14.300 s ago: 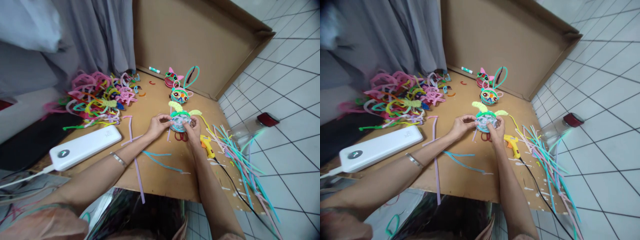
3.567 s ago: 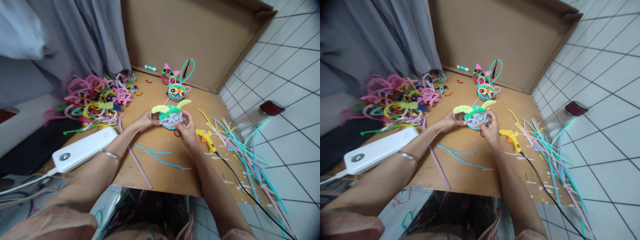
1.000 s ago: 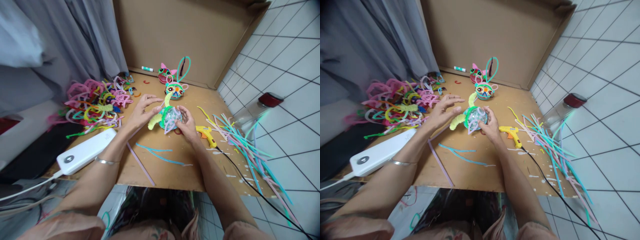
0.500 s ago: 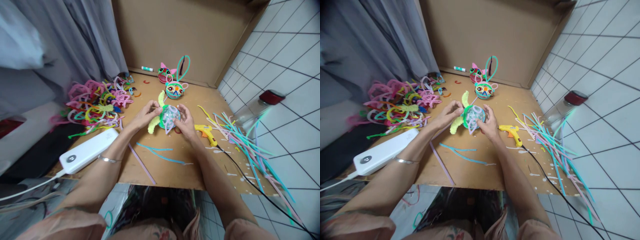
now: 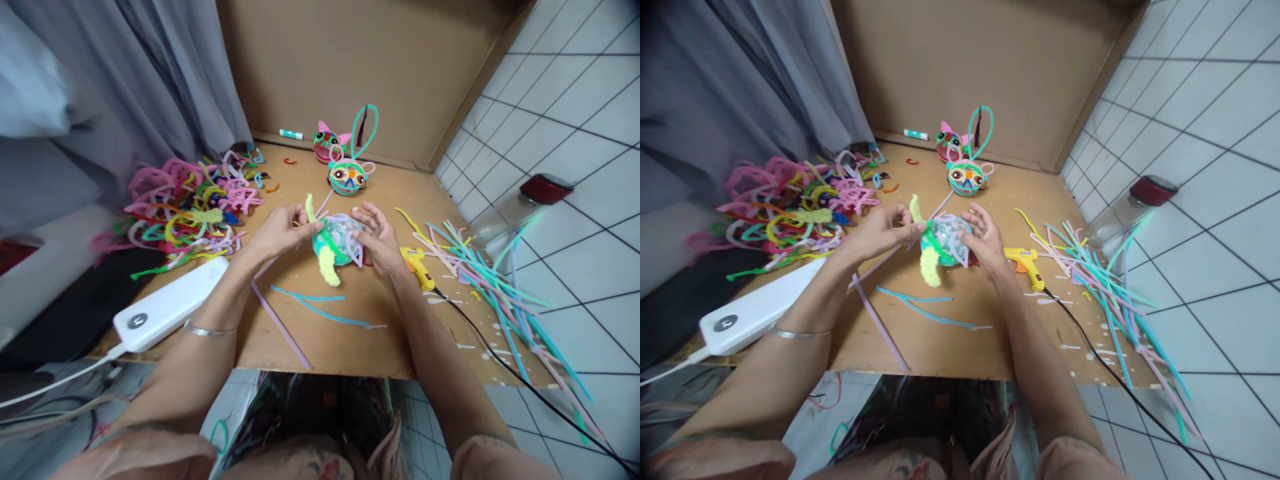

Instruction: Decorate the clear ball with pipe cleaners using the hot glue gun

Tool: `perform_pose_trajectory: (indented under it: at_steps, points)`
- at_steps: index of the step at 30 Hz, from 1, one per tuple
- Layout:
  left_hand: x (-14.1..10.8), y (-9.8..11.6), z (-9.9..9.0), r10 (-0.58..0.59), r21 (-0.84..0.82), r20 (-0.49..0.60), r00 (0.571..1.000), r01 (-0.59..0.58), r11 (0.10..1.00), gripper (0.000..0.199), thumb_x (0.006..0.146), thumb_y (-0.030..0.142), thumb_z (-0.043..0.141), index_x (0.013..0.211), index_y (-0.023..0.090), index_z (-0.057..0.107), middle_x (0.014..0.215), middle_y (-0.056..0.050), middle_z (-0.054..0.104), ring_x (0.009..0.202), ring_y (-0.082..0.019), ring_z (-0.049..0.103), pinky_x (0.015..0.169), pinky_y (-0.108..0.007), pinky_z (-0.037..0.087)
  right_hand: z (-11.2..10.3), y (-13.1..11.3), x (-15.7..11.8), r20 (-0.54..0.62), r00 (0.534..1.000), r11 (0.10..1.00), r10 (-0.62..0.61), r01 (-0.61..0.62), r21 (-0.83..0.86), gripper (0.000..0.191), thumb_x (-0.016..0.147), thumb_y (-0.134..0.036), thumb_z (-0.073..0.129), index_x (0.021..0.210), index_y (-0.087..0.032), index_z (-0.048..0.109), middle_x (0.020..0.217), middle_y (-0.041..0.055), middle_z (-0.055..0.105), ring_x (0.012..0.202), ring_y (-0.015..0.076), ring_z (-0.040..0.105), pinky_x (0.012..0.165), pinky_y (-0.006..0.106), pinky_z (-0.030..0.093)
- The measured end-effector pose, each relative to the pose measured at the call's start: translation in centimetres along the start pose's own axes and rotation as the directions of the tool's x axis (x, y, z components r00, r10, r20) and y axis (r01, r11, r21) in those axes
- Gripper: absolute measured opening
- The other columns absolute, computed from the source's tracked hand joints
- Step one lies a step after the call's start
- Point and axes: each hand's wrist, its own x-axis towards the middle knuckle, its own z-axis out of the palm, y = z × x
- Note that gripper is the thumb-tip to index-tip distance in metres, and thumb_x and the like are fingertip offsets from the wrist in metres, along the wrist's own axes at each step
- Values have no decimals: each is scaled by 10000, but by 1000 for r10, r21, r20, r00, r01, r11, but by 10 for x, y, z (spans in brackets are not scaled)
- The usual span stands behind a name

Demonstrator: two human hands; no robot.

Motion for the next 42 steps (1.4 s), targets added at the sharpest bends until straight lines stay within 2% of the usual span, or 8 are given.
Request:
perform_pose_trajectory:
  at_steps: [3,5,8,12,18,33,38,42]
  points:
    - [0,1,-7,130,211,-241,962,-79,974,416,795,567,648,655,211,484,621,-24,566,724,-206,601,695,-336,495,3,0,0,-8,1000,1000,9,-8,15,763,623,-441,844,1291,-289,510,1279,89,642,1211,263,617,1084,475,504]
    - [-2,5,-13,291,326,-314,904,-185,927,335,807,536,631,765,207,582,881,-81,674,987,-271,622,892,-411,505,5,0,2,-6,1000,999,19,-18,36,752,609,-412,843,1275,-290,514,1265,80,642,1214,262,614,1090,479,503]
    - [-4,14,-22,471,415,-79,879,-400,817,380,801,475,627,1085,224,650,1385,-104,583,1357,-346,451,1134,-527,364,7,2,9,10,999,996,42,-43,81,745,582,-358,839,1252,-288,521,1235,70,643,1230,269,606,1086,491,506]
    - [-7,15,-26,433,505,241,869,-493,709,648,795,366,633,1424,271,511,1621,-99,352,1516,-398,232,1202,-635,212,9,4,21,50,995,987,88,-94,131,732,554,-300,827,1226,-286,537,1208,60,638,1210,279,622,1035,502,543]
    - [-3,1,-8,379,575,368,849,-529,625,964,733,261,745,1581,290,286,1675,-142,240,1545,-402,192,1226,-644,175,10,0,36,106,982,974,156,-171,148,689,524,-241,812,1162,-286,555,1103,21,660,1033,228,676,978,462,566]
    - [3,-11,16,406,583,319,856,-515,628,812,779,268,713,1519,263,381,1585,-170,414,1452,-348,419,1224,-610,194,6,-3,43,139,974,968,177,-198,154,565,553,-287,805,1076,-268,593,1051,34,712,1018,239,684,1039,500,524]
    - [5,-16,17,402,592,264,877,-477,650,821,737,392,711,1488,243,414,1553,-190,455,1385,-367,484,1180,-590,244,-13,-13,28,-72,996,995,-58,52,-87,398,716,-456,741,1041,-253,634,1081,56,703,1109,236,638,1074,446,464]
    - [7,-19,13,409,562,191,892,-442,700,871,682,473,721,1473,253,432,1517,-165,498,1362,-389,493,1171,-573,244,-45,-30,-9,-336,887,834,-317,93,-544,295,860,-472,577,1015,-232,654,1078,79,713,1039,235,644,1025,429,475]
